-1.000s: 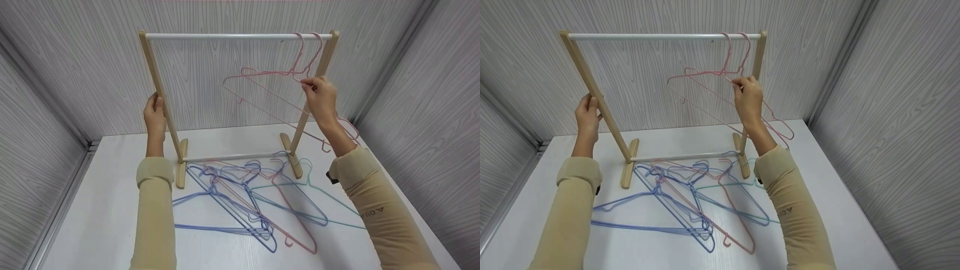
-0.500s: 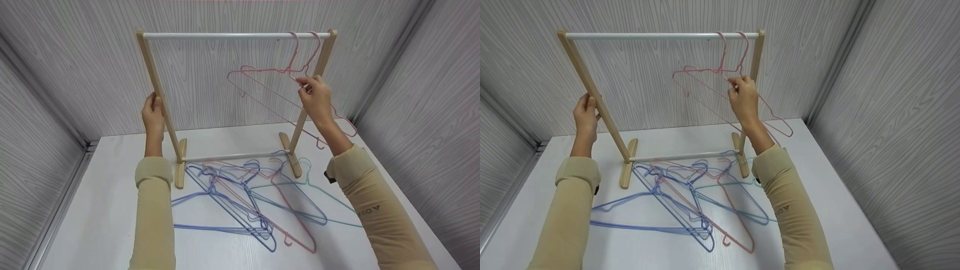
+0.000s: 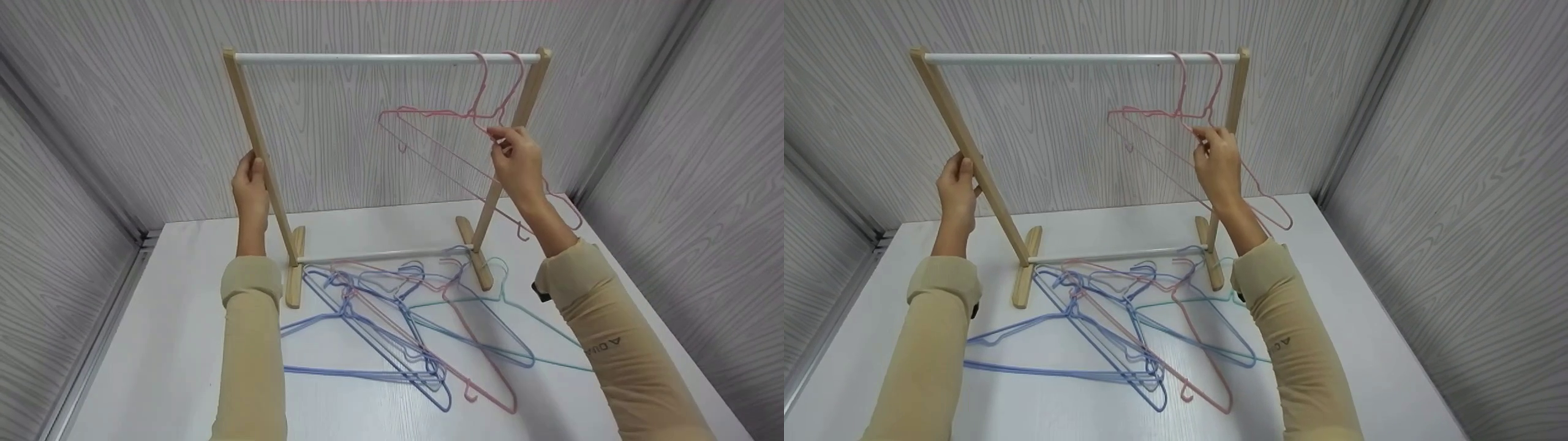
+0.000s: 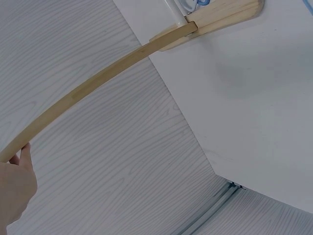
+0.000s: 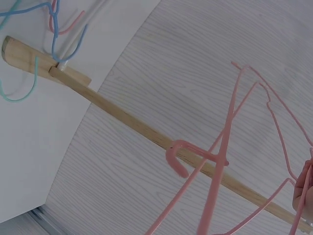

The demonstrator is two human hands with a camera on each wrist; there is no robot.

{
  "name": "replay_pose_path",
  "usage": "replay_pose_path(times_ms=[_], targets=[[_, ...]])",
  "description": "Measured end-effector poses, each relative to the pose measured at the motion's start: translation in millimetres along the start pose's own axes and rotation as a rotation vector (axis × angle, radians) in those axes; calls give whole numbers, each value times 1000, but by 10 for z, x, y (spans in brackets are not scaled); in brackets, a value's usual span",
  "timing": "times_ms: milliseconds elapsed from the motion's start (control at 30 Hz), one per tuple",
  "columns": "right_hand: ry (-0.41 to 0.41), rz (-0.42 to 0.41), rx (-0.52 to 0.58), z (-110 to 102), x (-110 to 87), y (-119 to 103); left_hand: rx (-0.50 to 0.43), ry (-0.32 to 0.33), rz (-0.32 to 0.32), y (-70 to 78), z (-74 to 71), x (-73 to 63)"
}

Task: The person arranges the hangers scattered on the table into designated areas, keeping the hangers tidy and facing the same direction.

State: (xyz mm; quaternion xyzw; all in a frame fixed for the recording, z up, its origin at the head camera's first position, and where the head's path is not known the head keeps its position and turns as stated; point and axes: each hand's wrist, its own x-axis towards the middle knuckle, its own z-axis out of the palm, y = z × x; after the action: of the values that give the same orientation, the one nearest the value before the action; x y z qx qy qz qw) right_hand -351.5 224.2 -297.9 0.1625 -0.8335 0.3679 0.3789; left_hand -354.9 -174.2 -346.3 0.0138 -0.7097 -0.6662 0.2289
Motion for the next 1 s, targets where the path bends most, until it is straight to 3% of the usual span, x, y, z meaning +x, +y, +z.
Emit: replay_pose_path(times_ms=[133,467,1000], targets=[[8,-20,-5,-1,-17,43,-19,-4,-15,124,7,-80],[12,2,2,-29,-101,135,1,8,6,-175,-5,111],[19,-29,-13,-48,-156,170,12,9,0,-200,-6,145]])
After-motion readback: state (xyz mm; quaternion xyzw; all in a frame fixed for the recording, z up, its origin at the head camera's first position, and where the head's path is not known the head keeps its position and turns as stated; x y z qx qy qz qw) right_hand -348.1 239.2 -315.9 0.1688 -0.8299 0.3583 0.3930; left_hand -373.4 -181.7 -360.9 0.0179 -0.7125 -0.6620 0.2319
